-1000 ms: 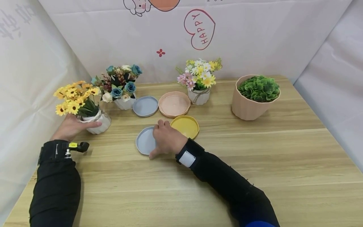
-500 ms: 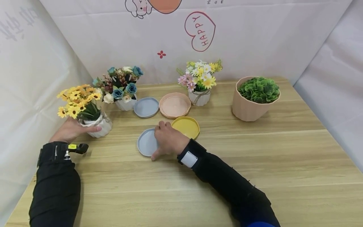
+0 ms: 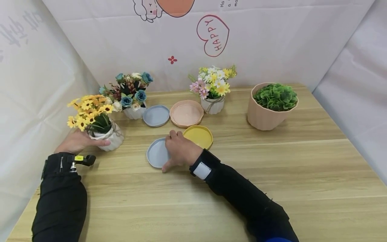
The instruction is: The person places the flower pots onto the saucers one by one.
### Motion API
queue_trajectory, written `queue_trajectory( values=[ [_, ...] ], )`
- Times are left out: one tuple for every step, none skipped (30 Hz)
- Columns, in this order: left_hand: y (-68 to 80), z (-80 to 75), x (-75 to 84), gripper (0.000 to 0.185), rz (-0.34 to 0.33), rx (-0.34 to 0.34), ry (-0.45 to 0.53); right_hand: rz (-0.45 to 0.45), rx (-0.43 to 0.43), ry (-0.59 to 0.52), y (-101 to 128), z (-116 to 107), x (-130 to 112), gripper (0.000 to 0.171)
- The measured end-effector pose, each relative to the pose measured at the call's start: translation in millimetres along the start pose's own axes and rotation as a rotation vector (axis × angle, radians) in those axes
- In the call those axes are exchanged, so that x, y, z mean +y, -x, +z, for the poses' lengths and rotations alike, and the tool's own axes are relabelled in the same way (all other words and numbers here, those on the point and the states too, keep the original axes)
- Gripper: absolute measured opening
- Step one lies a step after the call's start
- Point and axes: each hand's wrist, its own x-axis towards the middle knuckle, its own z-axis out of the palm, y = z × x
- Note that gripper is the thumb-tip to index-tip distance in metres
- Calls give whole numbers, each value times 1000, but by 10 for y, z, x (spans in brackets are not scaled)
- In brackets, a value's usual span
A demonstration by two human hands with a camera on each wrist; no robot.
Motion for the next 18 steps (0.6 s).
queue_trajectory(
  values=[
    [0,5,1,142,18,3,15,0,-1,1,1,0,-2,105],
    [0,10,1,141,33,5,28,-1,-2,0,0,1,-2,105],
    [8,12,4,141,28,1,29,0,-2,-3,2,1,-4,105],
    [16,13,7,137,11,-5,22,1,0,-5,-1,4,0,104],
    [29,10,10,134,-9,-13,10,1,-1,-8,-1,5,0,104],
    [41,12,17,127,-36,-24,-7,1,-1,-10,-1,4,0,104],
    [54,12,22,118,-63,-36,-34,1,-1,-12,-1,5,1,104],
    [67,13,27,109,-84,-43,-60,1,-1,-14,-1,6,2,103],
    [82,14,34,108,-99,-51,-74,2,0,-16,-1,7,4,103],
    [85,16,40,97,-104,-54,-94,2,1,-17,-3,9,6,103],
    [84,21,46,90,-103,-56,-102,2,1,-17,-1,8,5,103],
    [90,23,55,89,-96,-58,-111,3,2,-17,-2,9,7,104],
    [97,25,65,92,-84,-61,-114,3,2,-17,-4,11,9,104],
    [104,24,74,96,-81,-66,-119,4,1,-16,-6,12,11,104],
    [106,24,79,98,-85,-75,-127,4,2,-15,-9,14,14,104],
    [108,26,85,100,-91,-81,-139,4,1,-13,-11,14,15,104],
    [116,29,91,110,-85,-85,-134,3,1,-12,-14,16,17,104],
    [123,35,98,119,-67,-85,-121,3,0,-12,-16,17,17,104]
  ],
)
